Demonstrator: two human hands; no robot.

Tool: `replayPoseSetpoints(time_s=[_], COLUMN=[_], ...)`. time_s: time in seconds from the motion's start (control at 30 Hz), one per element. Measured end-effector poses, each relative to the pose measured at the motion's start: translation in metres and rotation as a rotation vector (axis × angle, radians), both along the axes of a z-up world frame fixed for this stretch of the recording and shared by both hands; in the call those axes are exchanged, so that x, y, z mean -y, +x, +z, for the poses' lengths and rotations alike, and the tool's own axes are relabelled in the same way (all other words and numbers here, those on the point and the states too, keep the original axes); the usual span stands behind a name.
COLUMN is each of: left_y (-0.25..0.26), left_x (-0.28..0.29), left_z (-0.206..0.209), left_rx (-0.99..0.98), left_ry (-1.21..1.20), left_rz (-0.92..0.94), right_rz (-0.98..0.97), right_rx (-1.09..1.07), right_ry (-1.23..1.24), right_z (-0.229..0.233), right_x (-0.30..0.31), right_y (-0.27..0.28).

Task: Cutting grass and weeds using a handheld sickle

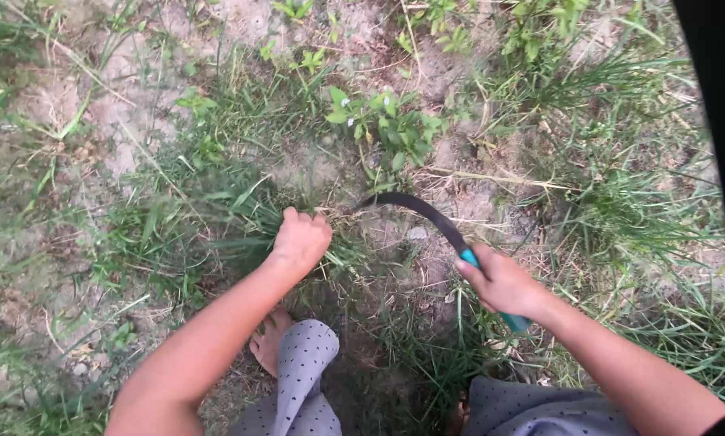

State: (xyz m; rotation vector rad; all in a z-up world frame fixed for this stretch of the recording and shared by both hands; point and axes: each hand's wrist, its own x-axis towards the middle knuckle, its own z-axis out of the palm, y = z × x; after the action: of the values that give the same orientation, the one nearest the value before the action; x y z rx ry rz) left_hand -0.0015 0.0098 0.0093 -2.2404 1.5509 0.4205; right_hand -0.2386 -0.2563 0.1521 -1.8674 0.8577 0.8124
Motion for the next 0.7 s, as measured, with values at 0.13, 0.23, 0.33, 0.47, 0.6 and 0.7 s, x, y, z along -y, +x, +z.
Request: replayPoseSetpoints(time_s=[0.13,0.23,0.33,0.47,0.6,0.7], left_y=[0.003,0.007,0.012,0.016,0.013,0.013], left_x=[-0.002,0.003,0.008,0.012,0.017,0.026], left_z=[0.021,0.039,0.042,0.034,0.027,0.027], left_rx=[0.01,0.052,0.032,0.043,-0.032,-0.009], left_ry=[-0.08,-0.093,-0.08,-0.12,-0.115,-0.094], left_rz=[-0.137,-0.25,-0.272,-0.34,-0.315,-0.376], right_rz=[0.025,0.144,0.163,0.099,0.172,0.204], right_rx=[0.089,0.06,-0.029,-0.085,-0.052,-0.062], right_ry=[0.075,0.129,0.165,0.257,0.199,0.2], right_z=[-0.037,-0.05,-0.063,-0.043,-0.066,-0.081], right_x=[-0.011,-0.024,-0.035,-0.029,-0.021,-0.033], right_y=[0.026,0.045,0.048,0.041,0.033,0.04])
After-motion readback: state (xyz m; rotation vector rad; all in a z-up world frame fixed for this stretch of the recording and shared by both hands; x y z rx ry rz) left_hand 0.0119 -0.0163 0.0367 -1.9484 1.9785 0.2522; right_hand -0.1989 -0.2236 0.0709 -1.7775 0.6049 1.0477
